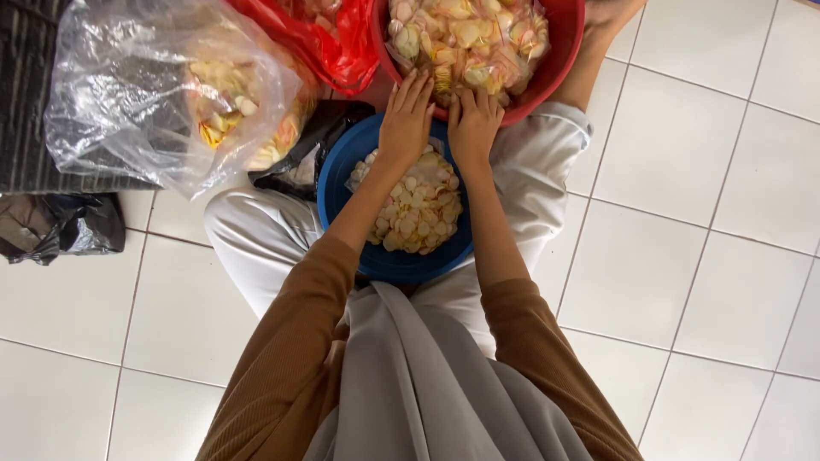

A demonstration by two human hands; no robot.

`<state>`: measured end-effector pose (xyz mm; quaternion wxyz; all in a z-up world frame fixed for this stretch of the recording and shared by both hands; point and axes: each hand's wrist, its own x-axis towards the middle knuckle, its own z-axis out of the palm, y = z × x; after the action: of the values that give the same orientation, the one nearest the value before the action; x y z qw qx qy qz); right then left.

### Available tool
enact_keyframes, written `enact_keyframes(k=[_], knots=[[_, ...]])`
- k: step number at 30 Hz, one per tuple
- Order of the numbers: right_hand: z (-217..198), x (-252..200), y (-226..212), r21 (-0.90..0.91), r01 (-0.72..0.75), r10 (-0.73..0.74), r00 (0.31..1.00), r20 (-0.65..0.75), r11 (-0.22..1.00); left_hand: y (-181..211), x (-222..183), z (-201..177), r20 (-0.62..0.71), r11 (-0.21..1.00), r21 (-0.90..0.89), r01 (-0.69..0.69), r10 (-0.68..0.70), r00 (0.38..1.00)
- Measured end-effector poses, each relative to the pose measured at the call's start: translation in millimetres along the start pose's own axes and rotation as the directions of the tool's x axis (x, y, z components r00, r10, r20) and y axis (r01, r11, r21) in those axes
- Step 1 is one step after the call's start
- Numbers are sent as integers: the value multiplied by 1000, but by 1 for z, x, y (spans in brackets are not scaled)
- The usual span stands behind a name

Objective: Sorting and transferring food items from a bowl into plastic bags and other containers while sitting on the floor.

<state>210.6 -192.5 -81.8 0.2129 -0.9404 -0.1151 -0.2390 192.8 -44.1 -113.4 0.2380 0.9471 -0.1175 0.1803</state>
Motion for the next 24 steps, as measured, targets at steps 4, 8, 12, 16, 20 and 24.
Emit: enact_keyframes(k=[4,8,12,16,20,24], knots=[[-38,-26,-19,352,31,-37,999,10,935,10,-61,-31,-71,983,-183,-22,9,997],[-72,-59,-66,293,35,-34,999,-7,956,3,-118,-23,-167,916,-345,205,-275,947],[19,-131,-28,49,-72,62,981,182,996,8,-159,-10,-41,663,-592,458,-592,805],[-2,-131,-47,18,-58,56,994,90,998,-4,-183,22,236,370,-704,606,-683,692],[-4,-142,-63,82,-123,131,987,-92,989,24,-182,9,413,161,-756,634,-634,654],[-50,-145,-79,35,29,-23,987,-156,999,57,-173,-28,368,161,-820,550,-588,720]])
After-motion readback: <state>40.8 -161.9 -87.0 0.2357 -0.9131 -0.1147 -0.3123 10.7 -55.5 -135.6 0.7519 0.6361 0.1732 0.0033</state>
